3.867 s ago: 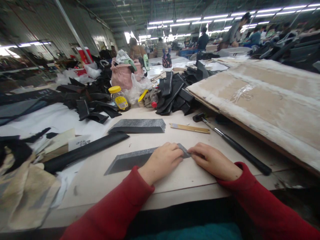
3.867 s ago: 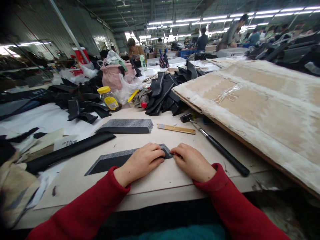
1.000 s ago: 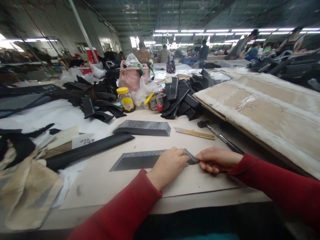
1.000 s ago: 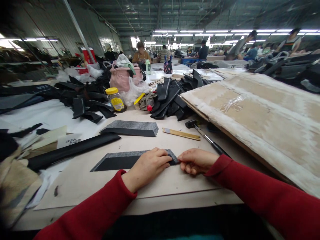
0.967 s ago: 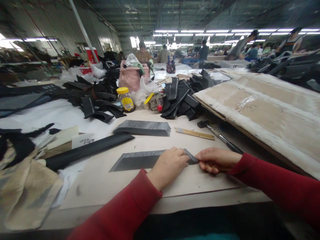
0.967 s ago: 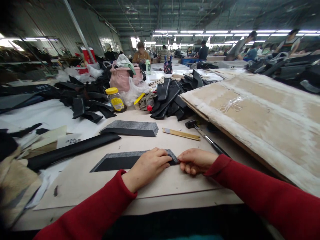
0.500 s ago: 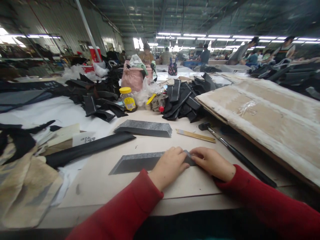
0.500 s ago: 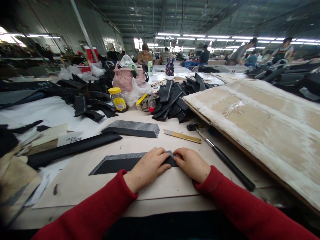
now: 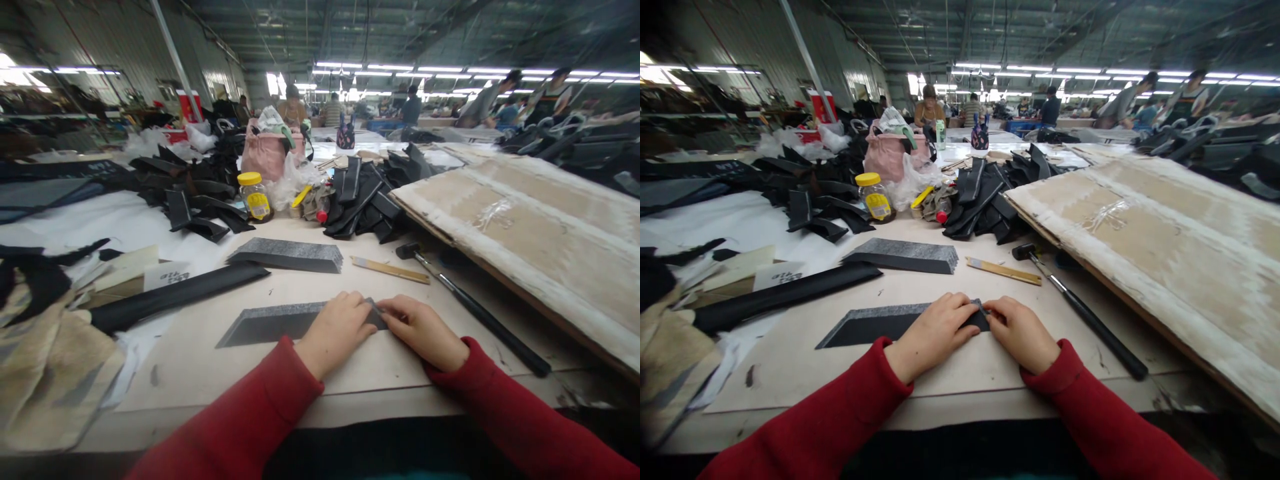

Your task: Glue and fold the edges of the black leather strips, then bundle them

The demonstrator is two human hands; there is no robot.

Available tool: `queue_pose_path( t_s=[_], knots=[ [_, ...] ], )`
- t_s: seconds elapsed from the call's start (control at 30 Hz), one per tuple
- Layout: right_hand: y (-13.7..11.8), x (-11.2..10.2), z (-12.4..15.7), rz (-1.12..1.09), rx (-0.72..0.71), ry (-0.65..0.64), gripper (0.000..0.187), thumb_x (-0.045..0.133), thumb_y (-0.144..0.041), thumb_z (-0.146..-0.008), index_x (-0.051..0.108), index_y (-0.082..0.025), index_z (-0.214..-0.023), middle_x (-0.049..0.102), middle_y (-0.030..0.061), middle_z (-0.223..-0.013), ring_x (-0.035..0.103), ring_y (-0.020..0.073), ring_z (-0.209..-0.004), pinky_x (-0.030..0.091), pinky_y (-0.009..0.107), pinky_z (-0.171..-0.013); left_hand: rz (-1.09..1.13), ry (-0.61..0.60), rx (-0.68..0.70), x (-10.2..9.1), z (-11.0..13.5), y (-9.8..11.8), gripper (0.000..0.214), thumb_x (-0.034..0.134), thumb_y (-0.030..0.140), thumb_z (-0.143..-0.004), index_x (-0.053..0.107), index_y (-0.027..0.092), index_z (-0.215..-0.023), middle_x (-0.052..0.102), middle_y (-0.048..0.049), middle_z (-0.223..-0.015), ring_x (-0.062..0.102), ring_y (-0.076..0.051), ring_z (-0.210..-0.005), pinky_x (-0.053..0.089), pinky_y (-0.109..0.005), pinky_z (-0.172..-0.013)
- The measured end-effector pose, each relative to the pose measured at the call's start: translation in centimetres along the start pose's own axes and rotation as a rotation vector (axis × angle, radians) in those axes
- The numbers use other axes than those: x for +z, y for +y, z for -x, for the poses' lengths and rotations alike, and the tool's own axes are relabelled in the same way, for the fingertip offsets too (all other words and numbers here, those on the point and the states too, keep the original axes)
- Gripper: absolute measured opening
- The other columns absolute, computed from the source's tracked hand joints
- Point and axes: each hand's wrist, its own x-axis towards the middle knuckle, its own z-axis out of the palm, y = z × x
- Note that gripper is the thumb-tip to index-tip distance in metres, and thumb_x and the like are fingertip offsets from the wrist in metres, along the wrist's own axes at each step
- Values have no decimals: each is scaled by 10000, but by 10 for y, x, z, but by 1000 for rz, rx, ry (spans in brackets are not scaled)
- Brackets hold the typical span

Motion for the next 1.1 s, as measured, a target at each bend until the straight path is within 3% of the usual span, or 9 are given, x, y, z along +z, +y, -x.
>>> queue_pose_path(
  t_s=[0.33,0.47,0.57,0.67,0.8,0.97,1.1],
  knots=[
    [-8,3,5,299,-147,-13,243,424,-107,-835,622,-172,-959,552,48,-817,547,156,-770,437,274,-714,89,88,-66,5,1,-1,241,596,309,-803,502,155,-963,553,-45,-958,505,-201,-904,442,-332,-808],
    [-14,3,4,420,-152,-56,200,430,-68,-814,604,-138,-884,547,60,-818,539,159,-758,449,273,-710,181,136,-106,6,1,-5,388,616,274,-787,443,173,-1119,546,-52,-1092,514,-195,-1003,441,-325,-876],
    [-15,6,3,530,-180,-66,188,435,-42,-788,590,-123,-857,550,74,-807,535,177,-750,468,293,-715,178,129,-26,5,-1,-8,505,553,202,-825,327,206,-1277,467,-52,-1274,448,-179,-1153,387,-319,-976],
    [-9,11,2,578,-241,-32,249,428,-28,-771,566,-105,-962,568,106,-889,544,205,-832,478,325,-780,127,71,101,2,-4,-9,523,466,148,-861,259,231,-1335,432,-35,-1334,433,-159,-1179,358,-315,-1004],
    [-4,13,3,544,-286,3,343,405,-14,-764,523,-106,-1073,569,121,-954,540,213,-901,474,346,-824,28,-9,131,-1,-8,-9,503,429,200,-890,243,215,-1357,526,-40,-1238,529,-175,-1014,423,-316,-897],
    [-6,3,9,406,-178,-59,277,397,-55,-810,574,-151,-1001,561,68,-847,556,168,-775,473,301,-741,-22,-23,48,-1,-7,-8,519,497,255,-866,293,161,-1334,564,-68,-1157,523,-194,-981,430,-315,-865],
    [-2,-2,16,206,-83,-18,252,433,-116,-830,586,-173,-1022,578,51,-842,565,161,-795,460,292,-740,-18,-13,62,2,-7,-9,452,493,258,-871,357,174,-1294,566,-53,-1141,508,-194,-990,425,-323,-875]
  ],
)
